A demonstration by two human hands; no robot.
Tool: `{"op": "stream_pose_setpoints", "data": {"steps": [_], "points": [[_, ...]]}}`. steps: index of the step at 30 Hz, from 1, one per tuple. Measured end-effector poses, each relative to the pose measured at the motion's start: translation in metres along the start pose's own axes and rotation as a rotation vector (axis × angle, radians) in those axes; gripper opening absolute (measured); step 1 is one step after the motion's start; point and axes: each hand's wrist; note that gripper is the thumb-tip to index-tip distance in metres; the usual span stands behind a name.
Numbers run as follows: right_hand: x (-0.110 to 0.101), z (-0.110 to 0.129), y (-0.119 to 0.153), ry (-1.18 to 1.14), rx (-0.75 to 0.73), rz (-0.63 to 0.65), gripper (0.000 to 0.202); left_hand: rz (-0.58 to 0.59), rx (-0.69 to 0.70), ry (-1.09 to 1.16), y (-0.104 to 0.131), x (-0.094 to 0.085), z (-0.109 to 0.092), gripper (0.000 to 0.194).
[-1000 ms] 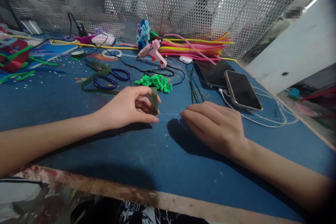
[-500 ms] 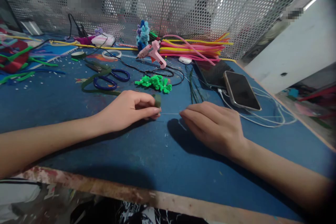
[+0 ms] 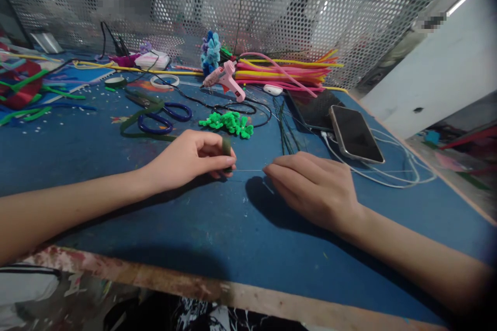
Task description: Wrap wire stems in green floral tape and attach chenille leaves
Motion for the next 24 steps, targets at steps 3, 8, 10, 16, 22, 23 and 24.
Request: {"op": "stream_pose_setpoints", "data": {"steps": [3,8,10,16,22,23,24], "points": [[0.0002,0.0000,0.0005,0.005,-0.020,0.001,0.011,-0.009,-0.023,0.041,-0.0011,0.0001,0.0000,0.018],[0.0006,-0.0001,0.0009,-0.007,-0.045,0.018,0.009,-0.017,-0.037,0.061,-0.0010,0.0007,-0.0007,0.015],[0.0006,0.0000,0.0007,-0.013,-0.057,0.027,0.008,-0.024,-0.041,0.063,-0.0007,0.0009,-0.0004,0.014],[0.0008,0.0005,0.0007,-0.001,-0.068,0.050,0.013,-0.019,-0.056,0.088,-0.0011,0.0011,0.0022,0.016],[0.0016,0.0003,0.0013,-0.009,-0.058,0.047,0.013,-0.020,-0.071,0.109,-0.0013,0.0015,0.0026,0.015],[0.0016,0.0002,0.0013,-0.014,-0.059,0.046,0.012,-0.023,-0.072,0.110,-0.0013,0.0014,0.0026,0.015],[0.0017,0.0002,0.0013,-0.018,-0.060,0.046,0.011,-0.025,-0.073,0.111,-0.0013,0.0012,0.0025,0.015]]}}
Point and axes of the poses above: each hand's wrist, its own y-axis away from the middle knuckle, its own x-axis out of the palm, z = x × y, and after that the axes turned 10 degrees about -y, right-handed
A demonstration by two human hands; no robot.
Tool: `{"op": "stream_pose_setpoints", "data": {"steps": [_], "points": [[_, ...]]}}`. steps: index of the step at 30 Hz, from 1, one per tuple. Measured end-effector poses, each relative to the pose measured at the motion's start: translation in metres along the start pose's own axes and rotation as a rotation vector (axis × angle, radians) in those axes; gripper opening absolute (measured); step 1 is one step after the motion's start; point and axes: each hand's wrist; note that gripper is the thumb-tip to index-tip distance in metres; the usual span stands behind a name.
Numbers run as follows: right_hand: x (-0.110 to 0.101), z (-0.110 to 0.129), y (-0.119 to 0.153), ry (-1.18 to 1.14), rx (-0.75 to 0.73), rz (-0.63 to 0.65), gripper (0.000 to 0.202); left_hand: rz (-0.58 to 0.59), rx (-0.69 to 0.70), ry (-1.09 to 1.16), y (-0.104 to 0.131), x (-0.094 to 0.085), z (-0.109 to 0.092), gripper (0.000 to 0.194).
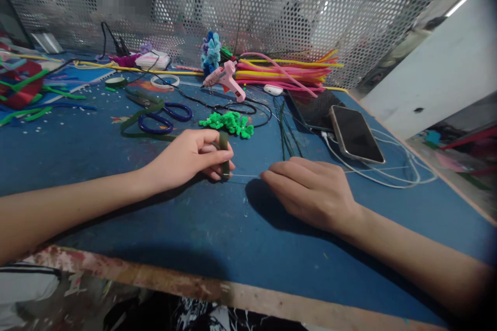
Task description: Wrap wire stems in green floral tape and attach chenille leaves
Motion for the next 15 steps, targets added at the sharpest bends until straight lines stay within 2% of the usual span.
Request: {"op": "stream_pose_setpoints", "data": {"steps": [9,15], "points": [[-0.0001,0.0001,-0.0001,0.004,-0.001,0.011,0.010,0.002,-0.011,0.007,0.0002,-0.0004,-0.0001,0.017],[0.0031,-0.0005,0.0013,-0.016,0.073,-0.028,0.009,0.023,0.018,0.029,0.0004,-0.0006,-0.0015,0.021]]}}
Point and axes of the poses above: each hand's wrist, its own y-axis away from the middle knuckle, its own x-axis out of the palm, z = x × y, and after that the axes turned 10 degrees about -y, right-handed
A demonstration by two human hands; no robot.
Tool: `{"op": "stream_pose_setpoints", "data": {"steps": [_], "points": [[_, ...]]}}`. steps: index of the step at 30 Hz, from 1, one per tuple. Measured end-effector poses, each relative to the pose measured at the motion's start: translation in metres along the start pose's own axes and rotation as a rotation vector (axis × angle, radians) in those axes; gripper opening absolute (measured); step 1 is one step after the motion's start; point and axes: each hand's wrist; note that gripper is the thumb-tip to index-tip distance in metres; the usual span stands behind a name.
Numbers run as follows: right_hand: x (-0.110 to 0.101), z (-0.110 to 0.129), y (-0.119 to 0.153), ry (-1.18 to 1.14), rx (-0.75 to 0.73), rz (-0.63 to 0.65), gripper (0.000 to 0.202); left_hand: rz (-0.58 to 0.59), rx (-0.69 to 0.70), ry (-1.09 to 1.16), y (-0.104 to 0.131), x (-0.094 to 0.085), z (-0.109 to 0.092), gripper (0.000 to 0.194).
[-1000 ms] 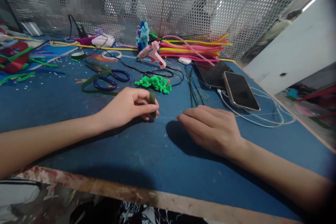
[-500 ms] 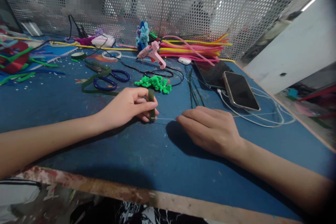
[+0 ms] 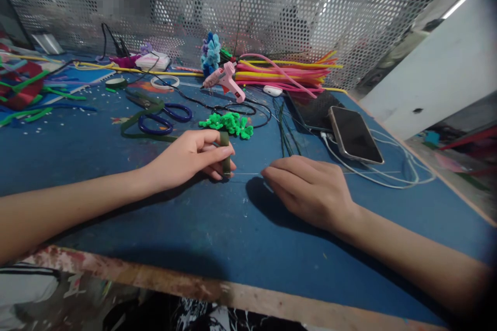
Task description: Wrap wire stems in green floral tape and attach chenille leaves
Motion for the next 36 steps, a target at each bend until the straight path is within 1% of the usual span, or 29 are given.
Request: {"op": "stream_pose_setpoints", "data": {"steps": [4,7,9,11,16,23,30,36], "points": [[0.0021,-0.0018,0.0018,-0.034,0.066,-0.047,0.008,0.055,0.053,0.043,0.0009,-0.0008,0.0013,0.015],[0.0027,-0.0024,0.0030,-0.051,0.090,-0.060,0.009,0.116,0.076,0.021,0.0014,-0.0009,0.0035,0.025],[0.0028,-0.0023,0.0032,-0.049,0.090,-0.059,0.008,0.124,0.086,-0.016,0.0018,-0.0003,0.0048,0.029],[0.0029,-0.0020,0.0029,-0.045,0.087,-0.058,0.008,0.097,0.102,-0.059,0.0022,0.0008,0.0057,0.029],[0.0029,-0.0002,0.0012,-0.048,0.085,-0.047,0.008,-0.020,0.146,-0.163,0.0030,0.0037,0.0060,0.030],[0.0015,0.0022,0.0001,-0.018,0.042,-0.034,0.009,-0.096,0.150,-0.210,0.0023,0.0044,0.0043,0.030],[-0.0010,0.0022,-0.0007,0.017,-0.006,-0.029,0.010,-0.059,0.072,-0.127,0.0003,0.0018,0.0021,0.031],[-0.0005,0.0039,-0.0016,0.025,-0.016,-0.036,0.009,-0.054,0.040,-0.156,-0.0003,0.0015,0.0021,0.030]]}}
Point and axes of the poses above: each hand's wrist, its own y-axis away from the middle knuckle, its own x-axis out of the palm, z = x × y, and after that the axes turned 10 degrees about -y, right-handed
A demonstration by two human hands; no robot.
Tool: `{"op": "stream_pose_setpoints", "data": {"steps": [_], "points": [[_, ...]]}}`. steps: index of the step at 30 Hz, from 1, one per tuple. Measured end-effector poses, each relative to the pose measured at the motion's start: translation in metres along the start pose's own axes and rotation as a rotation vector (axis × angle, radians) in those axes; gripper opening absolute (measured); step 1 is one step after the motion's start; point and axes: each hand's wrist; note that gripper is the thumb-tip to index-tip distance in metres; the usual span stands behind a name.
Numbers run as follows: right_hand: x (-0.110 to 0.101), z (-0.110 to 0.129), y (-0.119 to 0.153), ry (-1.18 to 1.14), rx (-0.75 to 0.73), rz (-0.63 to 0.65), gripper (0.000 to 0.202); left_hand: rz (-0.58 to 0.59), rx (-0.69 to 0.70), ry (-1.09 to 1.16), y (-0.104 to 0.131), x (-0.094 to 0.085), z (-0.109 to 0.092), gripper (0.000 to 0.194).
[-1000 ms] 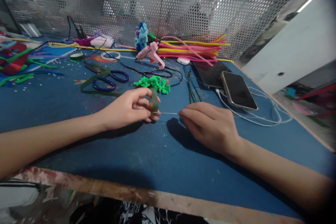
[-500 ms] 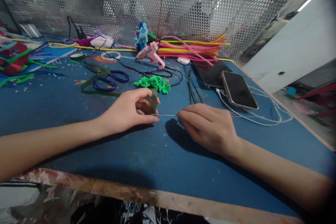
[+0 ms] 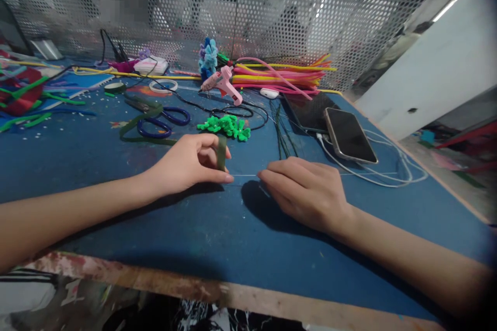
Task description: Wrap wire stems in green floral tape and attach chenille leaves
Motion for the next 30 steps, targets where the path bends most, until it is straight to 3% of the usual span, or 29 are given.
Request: {"op": "stream_pose_setpoints", "data": {"steps": [5,8,11,13,16,19,24,30], "points": [[-0.005,-0.009,-0.002,0.038,0.054,-0.026,0.008,-0.008,0.057,-0.028,0.003,-0.003,-0.006,0.053],[-0.013,-0.029,-0.005,0.001,0.107,-0.045,0.008,-0.069,0.069,-0.157,0.005,-0.012,-0.012,0.029],[-0.021,-0.052,-0.014,-0.137,0.087,0.031,0.010,-0.268,0.151,-0.258,0.002,-0.021,-0.019,0.035],[-0.024,-0.064,-0.025,-0.215,0.007,0.089,0.011,-0.292,0.243,-0.313,-0.005,-0.024,-0.024,0.029],[-0.025,-0.072,-0.047,-0.303,-0.135,0.175,0.011,-0.030,0.313,-0.314,-0.018,-0.021,-0.030,0.023],[-0.028,-0.070,-0.068,-0.387,-0.232,0.272,0.009,0.208,0.234,-0.214,-0.029,-0.017,-0.034,0.020],[-0.036,-0.061,-0.081,-0.430,-0.253,0.346,0.010,0.372,0.068,0.034,-0.033,-0.016,-0.038,0.013],[-0.040,-0.055,-0.080,-0.481,-0.235,0.354,0.008,0.504,0.021,0.135,-0.030,-0.008,-0.044,0.011]]}}
Point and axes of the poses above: each hand's wrist, its own y-axis away from the middle knuckle, its own x-axis out of the palm, z = x × y, and after that the axes turned 10 degrees about -y, right-handed
